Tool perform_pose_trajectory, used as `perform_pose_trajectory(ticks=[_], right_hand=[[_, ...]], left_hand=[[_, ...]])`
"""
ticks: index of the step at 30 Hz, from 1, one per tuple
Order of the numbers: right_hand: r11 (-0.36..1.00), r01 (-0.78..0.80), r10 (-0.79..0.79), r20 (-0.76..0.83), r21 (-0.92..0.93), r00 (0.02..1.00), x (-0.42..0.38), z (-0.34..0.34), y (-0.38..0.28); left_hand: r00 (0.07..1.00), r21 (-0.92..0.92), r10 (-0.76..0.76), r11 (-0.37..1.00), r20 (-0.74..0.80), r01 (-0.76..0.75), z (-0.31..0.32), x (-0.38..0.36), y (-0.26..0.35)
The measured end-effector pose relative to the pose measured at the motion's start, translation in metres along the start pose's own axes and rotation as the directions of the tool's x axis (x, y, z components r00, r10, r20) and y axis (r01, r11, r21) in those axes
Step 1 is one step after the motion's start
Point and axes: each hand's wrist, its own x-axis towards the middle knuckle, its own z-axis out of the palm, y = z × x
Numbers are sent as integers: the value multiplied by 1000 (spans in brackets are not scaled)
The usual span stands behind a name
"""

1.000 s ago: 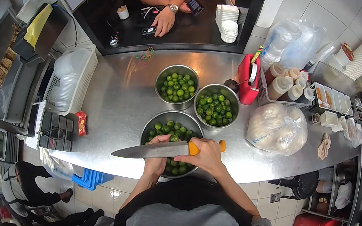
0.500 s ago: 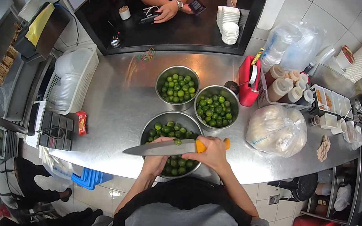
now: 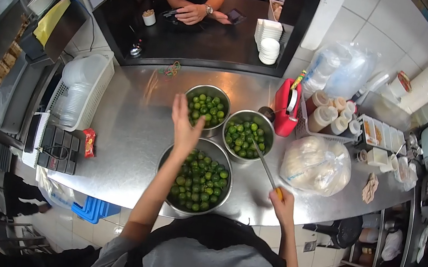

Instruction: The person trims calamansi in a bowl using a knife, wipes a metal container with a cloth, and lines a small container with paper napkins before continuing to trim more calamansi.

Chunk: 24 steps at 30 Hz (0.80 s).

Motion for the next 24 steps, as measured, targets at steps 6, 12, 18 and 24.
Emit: perform_pose_trajectory(ticks=[6, 12, 18, 24], right_hand=[[775, -193, 252, 14, -602, 968, -46, -73, 77], [578, -114, 185, -6, -808, 983, -31, -64, 80], [745, 118, -109, 55, -657, 993, -7, -34, 94], [955, 111, -170, -197, -276, 966, 35, -19, -3]], left_hand=[[696, -559, -638, 463, 329, 688, 50, 40, -130], [703, -755, -669, 326, 240, 569, 56, 46, -112], [819, -804, -563, 432, 114, 409, 23, 60, -54], [839, -854, -455, 266, 297, 446, -16, 83, 12]])
